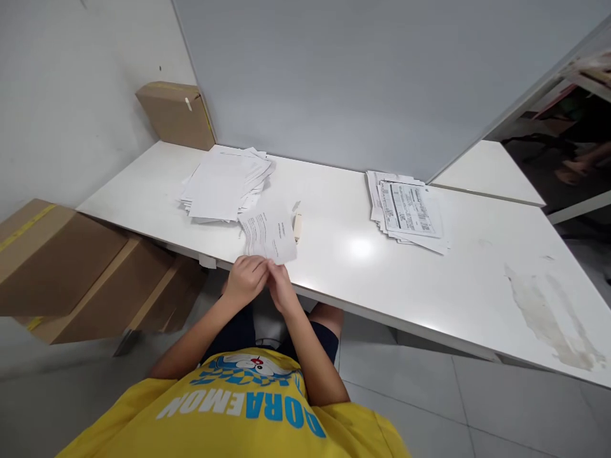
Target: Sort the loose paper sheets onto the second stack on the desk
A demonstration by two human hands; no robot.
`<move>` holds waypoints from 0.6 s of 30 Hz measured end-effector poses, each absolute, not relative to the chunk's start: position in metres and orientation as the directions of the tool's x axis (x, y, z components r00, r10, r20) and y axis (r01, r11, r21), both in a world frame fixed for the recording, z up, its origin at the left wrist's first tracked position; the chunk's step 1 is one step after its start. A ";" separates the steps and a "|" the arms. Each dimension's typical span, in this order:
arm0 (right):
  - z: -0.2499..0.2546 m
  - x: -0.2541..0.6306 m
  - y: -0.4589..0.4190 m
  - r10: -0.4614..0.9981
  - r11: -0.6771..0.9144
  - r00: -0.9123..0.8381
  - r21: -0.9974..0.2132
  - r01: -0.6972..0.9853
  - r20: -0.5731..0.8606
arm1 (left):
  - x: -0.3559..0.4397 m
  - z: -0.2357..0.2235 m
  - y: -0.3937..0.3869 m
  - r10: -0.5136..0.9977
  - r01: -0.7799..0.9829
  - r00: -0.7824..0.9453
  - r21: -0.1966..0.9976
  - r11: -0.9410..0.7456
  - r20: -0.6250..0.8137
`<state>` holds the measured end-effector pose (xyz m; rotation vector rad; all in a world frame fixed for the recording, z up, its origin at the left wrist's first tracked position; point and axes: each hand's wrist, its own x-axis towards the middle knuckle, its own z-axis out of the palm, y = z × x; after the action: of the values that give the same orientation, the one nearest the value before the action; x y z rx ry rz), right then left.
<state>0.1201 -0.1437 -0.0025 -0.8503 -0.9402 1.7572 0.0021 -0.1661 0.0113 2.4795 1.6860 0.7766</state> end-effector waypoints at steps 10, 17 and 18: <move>-0.010 0.180 -0.120 0.908 -0.420 -0.155 -0.847 -0.327 -0.390 | -0.131 0.046 -0.082 0.948 0.944 0.149 0.245 -0.221 0.280; -0.012 0.221 -0.125 0.918 -0.383 -0.173 -0.913 -0.138 -0.358 | -0.168 0.035 -0.053 0.946 0.857 0.037 0.476 -0.197 0.323; -0.013 0.222 -0.125 0.920 -0.376 -0.165 -0.920 -0.114 -0.355 | -0.162 0.037 -0.060 0.926 0.804 -0.055 0.566 -0.180 0.373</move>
<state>0.2223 -0.1253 -0.0133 -1.2949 -0.9998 1.6559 -0.1618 -0.0602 0.0372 2.0322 1.8903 1.0540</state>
